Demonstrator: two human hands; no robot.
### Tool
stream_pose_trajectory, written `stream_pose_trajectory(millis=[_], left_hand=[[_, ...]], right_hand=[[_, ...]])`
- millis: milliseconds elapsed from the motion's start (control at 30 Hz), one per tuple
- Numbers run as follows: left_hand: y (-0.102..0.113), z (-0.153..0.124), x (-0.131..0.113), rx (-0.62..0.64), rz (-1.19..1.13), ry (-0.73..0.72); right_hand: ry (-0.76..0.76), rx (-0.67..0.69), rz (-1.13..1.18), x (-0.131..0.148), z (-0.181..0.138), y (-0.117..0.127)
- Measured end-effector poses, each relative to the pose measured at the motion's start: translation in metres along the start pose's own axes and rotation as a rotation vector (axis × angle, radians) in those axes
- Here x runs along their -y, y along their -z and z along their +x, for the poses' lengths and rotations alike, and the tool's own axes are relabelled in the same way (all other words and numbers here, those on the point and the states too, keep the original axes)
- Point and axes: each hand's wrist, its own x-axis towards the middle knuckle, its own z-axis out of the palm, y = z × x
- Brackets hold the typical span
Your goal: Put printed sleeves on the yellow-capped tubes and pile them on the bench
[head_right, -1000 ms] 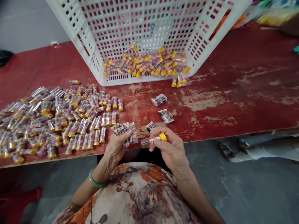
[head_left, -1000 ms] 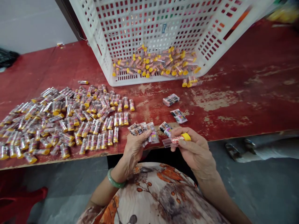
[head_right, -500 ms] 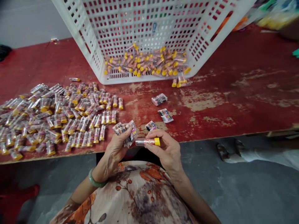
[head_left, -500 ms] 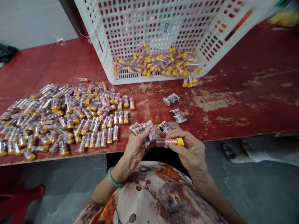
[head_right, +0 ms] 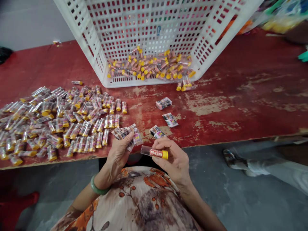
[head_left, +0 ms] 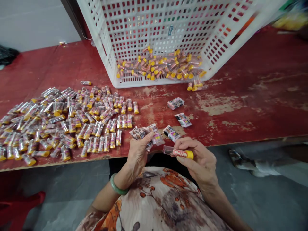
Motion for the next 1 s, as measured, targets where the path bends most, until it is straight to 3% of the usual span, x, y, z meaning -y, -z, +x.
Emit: stream_pose_trajectory(millis=[267,367,500,700,867,1000], left_hand=[[-0.004,-0.007,0.0,0.029,-0.06,0.116],[-0.002,-0.008,-0.001,0.033,-0.038,0.167],[-0.001,-0.008,-0.001,0.021,0.001,0.121],[-0.01,-0.017,0.004,0.073,0.188,0.096],[-0.019,-0.01,0.008,0.097,0.307,0.179],[-0.023,-0.01,0.01,0.135,0.427,0.254]], right_hand=[[0.202,0.016,-0.268,0.006,0.001,-0.006],[0.11,-0.026,-0.17,-0.001,0.0,-0.003],[-0.159,-0.124,0.034,-0.009,0.003,0.0],[-0.488,-0.065,-0.096,-0.003,0.014,-0.015],[-0.489,-0.106,-0.054,-0.005,0.029,-0.005],[-0.453,-0.036,-0.08,0.001,0.032,0.011]])
